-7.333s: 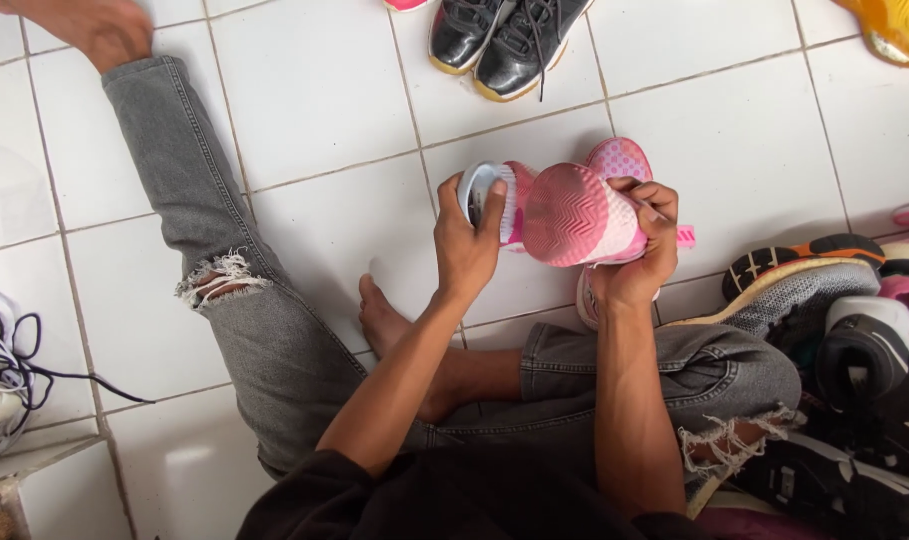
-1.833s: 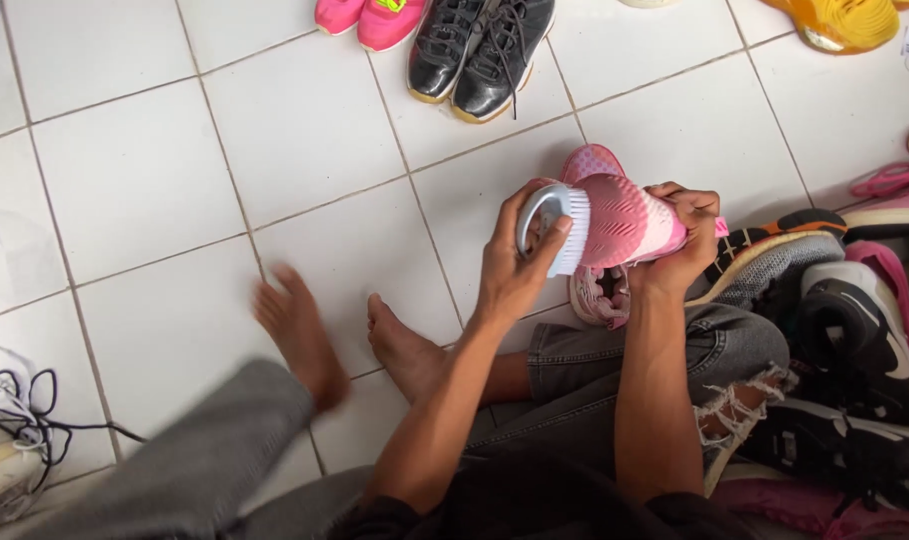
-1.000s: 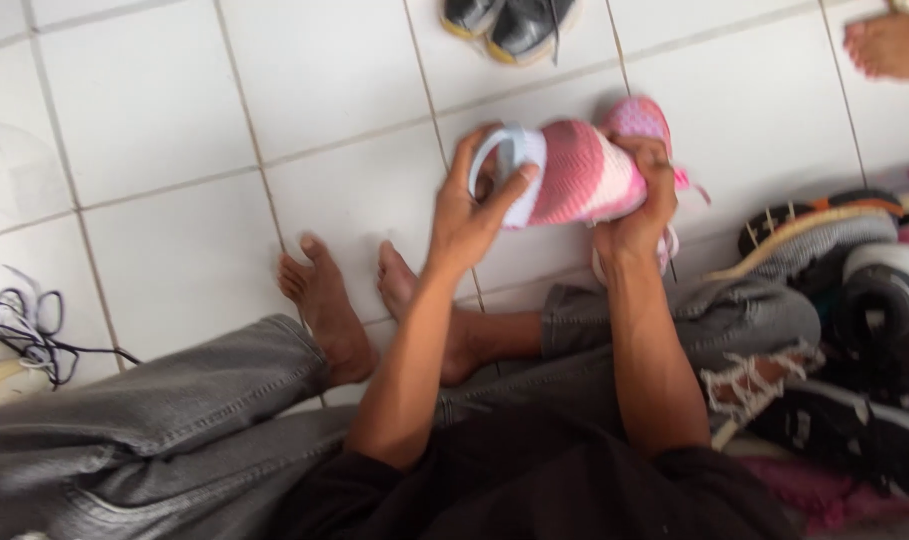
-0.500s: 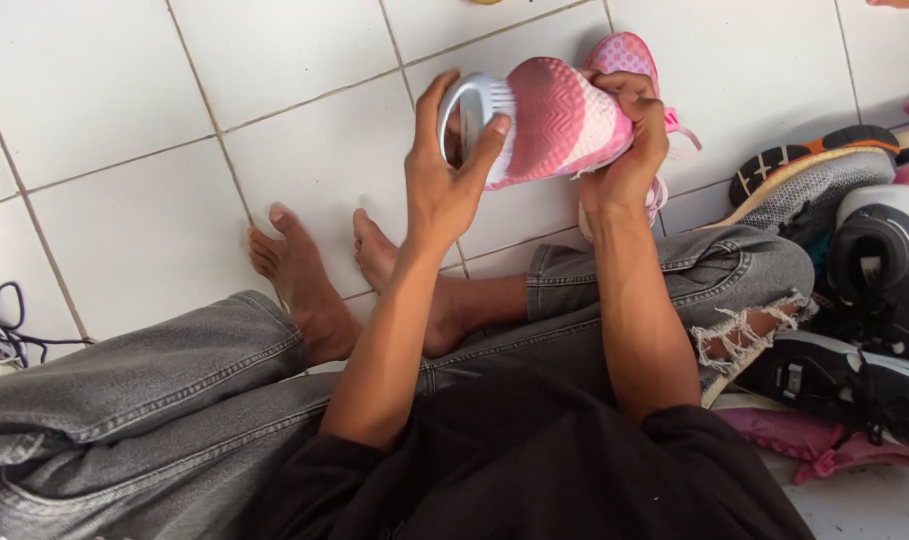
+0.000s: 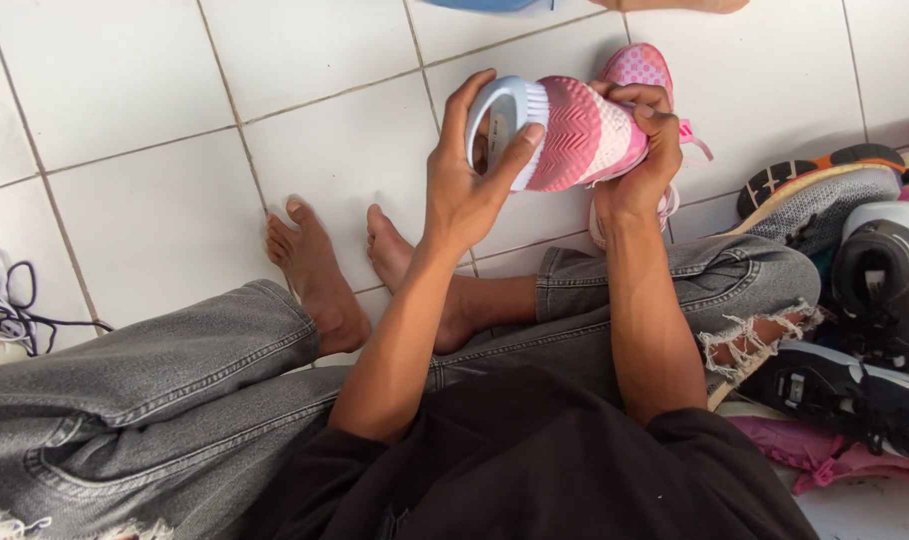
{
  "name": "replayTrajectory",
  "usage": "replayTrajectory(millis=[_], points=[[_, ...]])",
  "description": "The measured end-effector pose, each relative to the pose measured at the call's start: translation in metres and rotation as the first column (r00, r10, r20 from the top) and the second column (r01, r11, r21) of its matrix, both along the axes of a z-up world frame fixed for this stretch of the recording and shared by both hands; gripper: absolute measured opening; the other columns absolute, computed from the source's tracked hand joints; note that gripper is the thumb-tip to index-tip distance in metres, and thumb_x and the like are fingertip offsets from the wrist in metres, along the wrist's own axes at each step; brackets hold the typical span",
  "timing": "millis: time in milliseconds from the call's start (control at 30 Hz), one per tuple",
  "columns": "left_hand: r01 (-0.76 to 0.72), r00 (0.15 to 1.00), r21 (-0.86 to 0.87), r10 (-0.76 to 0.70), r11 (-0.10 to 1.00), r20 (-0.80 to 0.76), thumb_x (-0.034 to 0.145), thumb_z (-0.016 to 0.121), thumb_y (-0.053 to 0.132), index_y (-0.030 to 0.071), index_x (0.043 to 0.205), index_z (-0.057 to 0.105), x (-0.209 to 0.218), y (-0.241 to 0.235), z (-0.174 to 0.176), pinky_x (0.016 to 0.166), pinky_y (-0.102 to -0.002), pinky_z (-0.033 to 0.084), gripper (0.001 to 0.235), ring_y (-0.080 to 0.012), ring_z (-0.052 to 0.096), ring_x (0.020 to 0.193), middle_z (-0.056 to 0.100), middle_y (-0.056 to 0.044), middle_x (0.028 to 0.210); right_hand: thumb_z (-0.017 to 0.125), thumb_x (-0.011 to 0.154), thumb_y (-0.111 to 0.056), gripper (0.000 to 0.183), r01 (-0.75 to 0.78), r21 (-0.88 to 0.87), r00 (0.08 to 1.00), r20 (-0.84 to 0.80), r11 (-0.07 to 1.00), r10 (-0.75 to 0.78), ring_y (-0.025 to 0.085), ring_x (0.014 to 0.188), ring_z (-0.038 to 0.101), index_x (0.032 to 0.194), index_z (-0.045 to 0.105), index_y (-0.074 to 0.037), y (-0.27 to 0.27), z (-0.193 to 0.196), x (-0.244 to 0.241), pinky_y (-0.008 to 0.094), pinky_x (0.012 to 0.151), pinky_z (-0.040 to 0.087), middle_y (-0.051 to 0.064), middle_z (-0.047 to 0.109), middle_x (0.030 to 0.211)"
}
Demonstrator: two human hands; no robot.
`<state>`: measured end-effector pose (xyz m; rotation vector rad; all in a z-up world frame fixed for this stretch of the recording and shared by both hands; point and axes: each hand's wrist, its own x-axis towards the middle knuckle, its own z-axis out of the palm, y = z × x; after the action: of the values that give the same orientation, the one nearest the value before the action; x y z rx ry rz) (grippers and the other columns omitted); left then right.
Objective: The person sits on a tiled floor and scrubs a pink sneaker with a small brush. They clean the upper mesh, laces, and sole of the shoe, rotating it to reach different areas. Other shoes are visible nearby.
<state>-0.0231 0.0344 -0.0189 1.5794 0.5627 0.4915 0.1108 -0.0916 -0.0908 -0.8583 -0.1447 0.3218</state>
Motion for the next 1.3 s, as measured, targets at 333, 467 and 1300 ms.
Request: replayTrajectory(millis=[333, 467, 1300], points=[[-0.062, 0.993, -0.116, 0.050, 0.991, -0.103, 0.087, 0.065, 0.050, 0.021, 0.139, 0.050, 0.002, -0.003, -0.002, 0.059, -0.025, 0.041, 0.061, -0.0079, 0.042, 0.064, 0.056, 0.004, 0.078, 0.054, 0.079, -0.019, 0.022, -0.012, 0.021, 1.000, -0.028, 1.000, 0.013, 0.035, 0.100, 0.066, 0.087, 0.065, -0.002, -0.001, -0.002, 0.002, 0.043, 0.100, 0.049, 0.024, 0.070, 0.099], [0.042, 0.997, 0.110, -0.048, 0.993, 0.053, 0.092, 0.067, 0.050, 0.021, 0.145, 0.044, -0.003, -0.010, 0.016, 0.101, -0.029, 0.054, 0.065, -0.0183, 0.064, 0.122, 0.062, -0.002, 0.139, 0.055, 0.079, -0.020, 0.023, -0.037, 0.008, 0.999, 0.024, 0.999, 0.037, 0.034, 0.102, 0.066, 0.090, 0.065, -0.002, -0.001, 0.000, -0.001, 0.043, 0.101, 0.049, 0.023, 0.071, 0.099], [-0.023, 1.000, 0.170, 0.022, 0.985, 0.007, 0.090, 0.064, 0.056, 0.026, 0.146, 0.042, 0.001, -0.005, -0.002, 0.091, -0.031, 0.063, 0.068, -0.0251, 0.068, 0.120, 0.059, -0.005, 0.146, 0.054, 0.077, -0.020, 0.025, -0.012, 0.006, 1.000, 0.015, 1.000, 0.012, 0.035, 0.102, 0.067, 0.088, 0.065, 0.000, -0.002, -0.003, -0.002, 0.044, 0.103, 0.050, 0.026, 0.070, 0.098]])
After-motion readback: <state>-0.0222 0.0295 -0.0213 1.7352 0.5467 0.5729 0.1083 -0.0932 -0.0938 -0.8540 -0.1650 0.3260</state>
